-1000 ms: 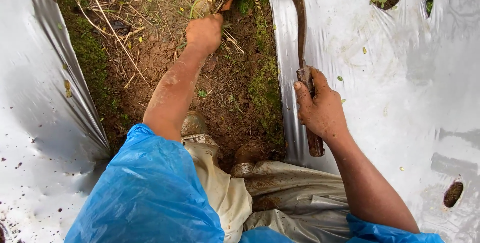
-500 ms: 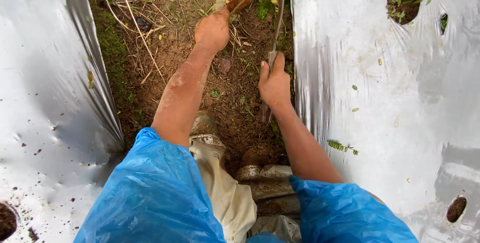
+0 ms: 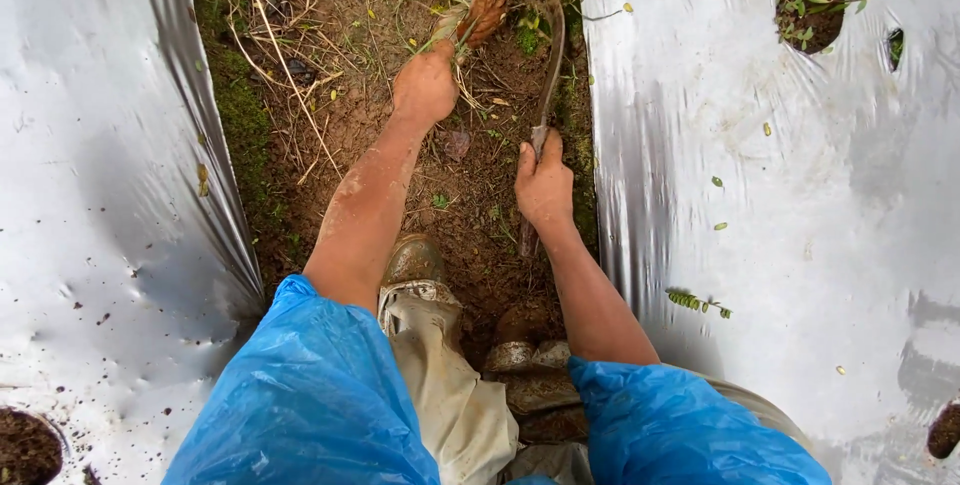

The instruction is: The person uses a sickle to cut weeds growing between rows of plastic mulch and then pulls them out by hand. They also remove a small plant from a hole in the mulch and continue clearing the area of unwanted vegetation.

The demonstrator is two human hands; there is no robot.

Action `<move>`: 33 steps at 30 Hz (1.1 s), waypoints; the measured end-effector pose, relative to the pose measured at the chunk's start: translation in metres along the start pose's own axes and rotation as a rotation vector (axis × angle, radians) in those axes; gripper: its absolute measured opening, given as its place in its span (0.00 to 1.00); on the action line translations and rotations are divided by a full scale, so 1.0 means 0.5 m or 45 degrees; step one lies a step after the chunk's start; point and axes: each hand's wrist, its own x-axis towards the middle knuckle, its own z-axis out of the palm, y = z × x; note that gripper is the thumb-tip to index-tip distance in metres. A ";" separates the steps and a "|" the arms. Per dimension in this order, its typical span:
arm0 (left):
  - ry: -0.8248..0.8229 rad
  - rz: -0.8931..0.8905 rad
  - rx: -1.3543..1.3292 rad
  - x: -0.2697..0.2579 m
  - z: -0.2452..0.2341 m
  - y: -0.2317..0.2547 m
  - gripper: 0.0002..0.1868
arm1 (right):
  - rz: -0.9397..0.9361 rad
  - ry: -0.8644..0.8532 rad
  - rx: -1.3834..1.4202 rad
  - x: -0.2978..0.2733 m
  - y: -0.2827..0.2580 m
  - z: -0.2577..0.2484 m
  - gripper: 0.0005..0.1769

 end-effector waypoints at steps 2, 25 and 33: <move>-0.003 -0.019 -0.015 0.006 -0.016 0.004 0.30 | -0.121 0.134 0.037 -0.015 -0.021 -0.019 0.31; 0.061 0.015 -0.019 0.011 -0.012 0.000 0.21 | 0.063 -0.007 0.141 -0.103 0.065 0.049 0.17; 0.078 0.032 -0.033 0.011 -0.008 0.005 0.27 | -0.454 0.600 0.292 -0.051 0.036 0.039 0.29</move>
